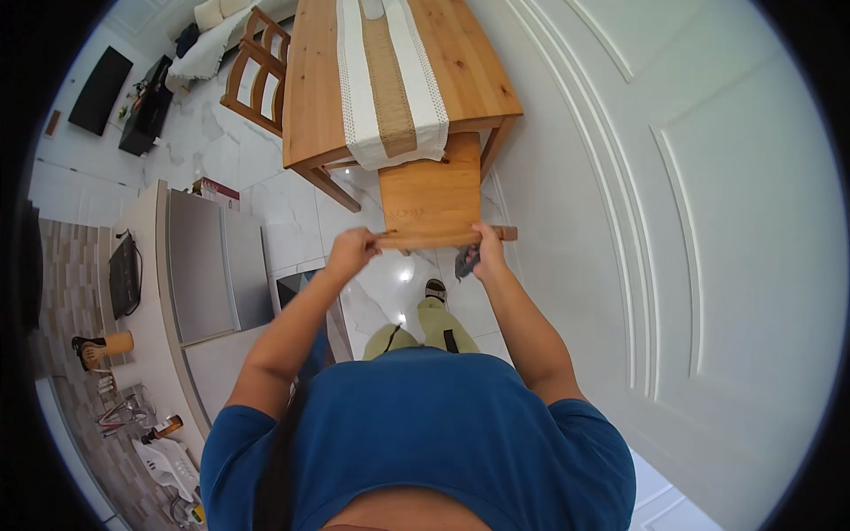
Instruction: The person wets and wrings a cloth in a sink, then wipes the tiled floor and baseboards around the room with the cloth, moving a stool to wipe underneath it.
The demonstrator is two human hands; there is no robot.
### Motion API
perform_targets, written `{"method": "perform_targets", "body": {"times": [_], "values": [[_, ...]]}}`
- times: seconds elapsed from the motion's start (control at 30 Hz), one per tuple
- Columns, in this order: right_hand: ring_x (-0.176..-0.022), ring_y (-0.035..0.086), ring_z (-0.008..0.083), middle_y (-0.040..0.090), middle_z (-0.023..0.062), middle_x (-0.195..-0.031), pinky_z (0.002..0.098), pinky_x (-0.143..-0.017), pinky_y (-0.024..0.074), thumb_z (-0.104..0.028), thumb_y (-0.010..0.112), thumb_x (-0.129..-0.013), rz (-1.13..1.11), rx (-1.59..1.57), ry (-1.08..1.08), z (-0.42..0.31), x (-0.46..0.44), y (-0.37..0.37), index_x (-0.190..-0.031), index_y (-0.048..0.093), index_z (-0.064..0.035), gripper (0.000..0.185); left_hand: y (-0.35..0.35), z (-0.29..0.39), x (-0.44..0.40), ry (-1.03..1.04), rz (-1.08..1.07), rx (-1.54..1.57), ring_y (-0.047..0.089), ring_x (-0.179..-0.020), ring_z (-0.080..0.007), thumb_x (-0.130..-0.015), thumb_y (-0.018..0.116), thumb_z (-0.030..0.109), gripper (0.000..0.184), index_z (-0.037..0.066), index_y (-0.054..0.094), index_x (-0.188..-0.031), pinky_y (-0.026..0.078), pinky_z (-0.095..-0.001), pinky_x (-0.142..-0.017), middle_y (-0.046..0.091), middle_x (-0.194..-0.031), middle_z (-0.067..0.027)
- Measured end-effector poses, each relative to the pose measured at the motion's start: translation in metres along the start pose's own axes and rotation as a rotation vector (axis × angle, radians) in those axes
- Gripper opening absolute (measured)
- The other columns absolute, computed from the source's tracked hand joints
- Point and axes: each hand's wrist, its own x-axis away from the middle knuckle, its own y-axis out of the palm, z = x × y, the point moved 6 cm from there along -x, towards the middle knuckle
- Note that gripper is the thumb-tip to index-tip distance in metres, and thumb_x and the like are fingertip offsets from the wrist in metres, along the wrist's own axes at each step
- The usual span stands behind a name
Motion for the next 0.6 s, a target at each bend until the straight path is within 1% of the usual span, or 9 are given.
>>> {"method": "perform_targets", "body": {"times": [0.07, 0.1, 0.17, 0.23, 0.4, 0.47, 0.5, 0.57, 0.6], "values": [[-0.046, 0.036, 0.0136, 0.041, 0.0003, -0.057, 0.0299, -0.046, 0.0297, -0.033, 0.064, -0.074, 0.024, 0.018, 0.039, -0.005, 0.009, -0.014, -0.073, 0.049, -0.0168, 0.022, -0.001, 0.024, 0.013, -0.066, -0.061, 0.010, 0.061, -0.076, -0.0326, -0.069, 0.074, 0.018, 0.027, 0.009, 0.070, -0.094, 0.049, -0.0423, -0.069, 0.061, -0.078, -0.0126], [-0.044, 0.035, 0.0131, 0.040, 0.0003, -0.056, 0.0290, -0.044, 0.0285, -0.033, 0.063, -0.075, 0.000, 0.034, 0.054, -0.007, 0.012, -0.017, -0.072, 0.048, -0.0165, 0.023, 0.006, 0.026, 0.018, -0.032, -0.035, 0.014, 0.063, -0.078, -0.0337, -0.065, 0.074, 0.013, 0.023, 0.007, 0.069, -0.087, 0.052, -0.0417, -0.071, 0.065, -0.088, -0.0134], [-0.042, 0.034, 0.0127, 0.040, 0.0004, -0.055, 0.0280, -0.042, 0.0272, -0.033, 0.063, -0.077, -0.028, 0.057, 0.079, -0.009, 0.011, -0.016, -0.070, 0.047, -0.0161, 0.023, 0.005, 0.029, 0.020, -0.048, -0.095, 0.060, 0.063, -0.078, -0.0325, -0.065, 0.074, 0.012, 0.029, 0.008, 0.070, -0.093, 0.052, -0.0404, -0.074, 0.064, -0.092, -0.0113], [-0.039, 0.032, 0.0120, 0.039, 0.0005, -0.054, 0.0269, -0.039, 0.0255, -0.031, 0.061, -0.079, -0.097, 0.023, 0.186, -0.010, 0.012, -0.007, -0.070, 0.046, -0.0153, 0.023, -0.005, 0.025, 0.013, -0.089, -0.115, 0.059, 0.063, -0.079, -0.0315, -0.066, 0.074, 0.012, 0.030, 0.007, 0.070, -0.095, 0.051, -0.0401, -0.075, 0.064, -0.092, -0.0107], [-0.038, 0.034, 0.0119, 0.040, 0.0007, -0.053, 0.0261, -0.037, 0.0267, -0.031, 0.061, -0.079, -0.172, 0.008, 0.209, -0.018, -0.010, 0.018, -0.071, 0.047, -0.0145, 0.023, -0.020, 0.006, -0.008, -0.107, -0.048, 0.088, 0.060, -0.079, -0.0331, -0.065, 0.076, 0.015, 0.037, 0.004, 0.069, -0.099, 0.048, -0.0420, -0.074, 0.063, -0.085, -0.0130], [-0.037, 0.034, 0.0115, 0.041, 0.0006, -0.053, 0.0258, -0.037, 0.0267, -0.032, 0.061, -0.079, -0.117, 0.043, 0.130, -0.030, -0.016, 0.022, -0.074, 0.048, -0.0141, 0.022, -0.033, 0.007, -0.026, -0.114, -0.240, 0.214, 0.062, -0.084, -0.0303, -0.067, 0.078, 0.019, 0.043, 0.004, 0.066, -0.105, 0.049, -0.0391, -0.077, 0.065, -0.092, -0.0133], [-0.037, 0.034, 0.0115, 0.041, 0.0006, -0.053, 0.0258, -0.037, 0.0267, -0.032, 0.061, -0.079, -0.120, 0.040, 0.126, -0.032, -0.015, 0.024, -0.074, 0.048, -0.0141, 0.022, -0.039, -0.009, -0.033, -0.112, -0.238, 0.211, 0.062, -0.084, -0.0303, -0.067, 0.078, 0.019, 0.043, 0.004, 0.066, -0.105, 0.049, -0.0391, -0.077, 0.065, -0.092, -0.0133], [-0.036, 0.033, 0.0110, 0.041, 0.0000, -0.053, 0.0257, -0.036, 0.0267, -0.033, 0.060, -0.079, -0.096, 0.053, 0.100, -0.036, -0.014, 0.026, -0.076, 0.049, -0.0142, 0.022, -0.062, -0.081, -0.056, -0.304, -0.009, 0.329, 0.064, -0.092, -0.0260, -0.071, 0.078, 0.024, 0.043, 0.004, 0.065, -0.107, 0.049, -0.0356, -0.082, 0.067, -0.102, -0.0127], [-0.036, 0.033, 0.0110, 0.041, 0.0000, -0.053, 0.0257, -0.036, 0.0267, -0.033, 0.060, -0.079, -0.093, 0.048, 0.095, -0.037, -0.016, 0.024, -0.076, 0.049, -0.0142, 0.022, -0.081, -0.138, -0.071, -0.191, 0.232, 0.175, 0.063, -0.091, -0.0275, -0.078, 0.072, 0.031, 0.041, 0.006, 0.064, -0.110, 0.049, -0.0363, -0.076, 0.066, -0.101, -0.0116]]}}
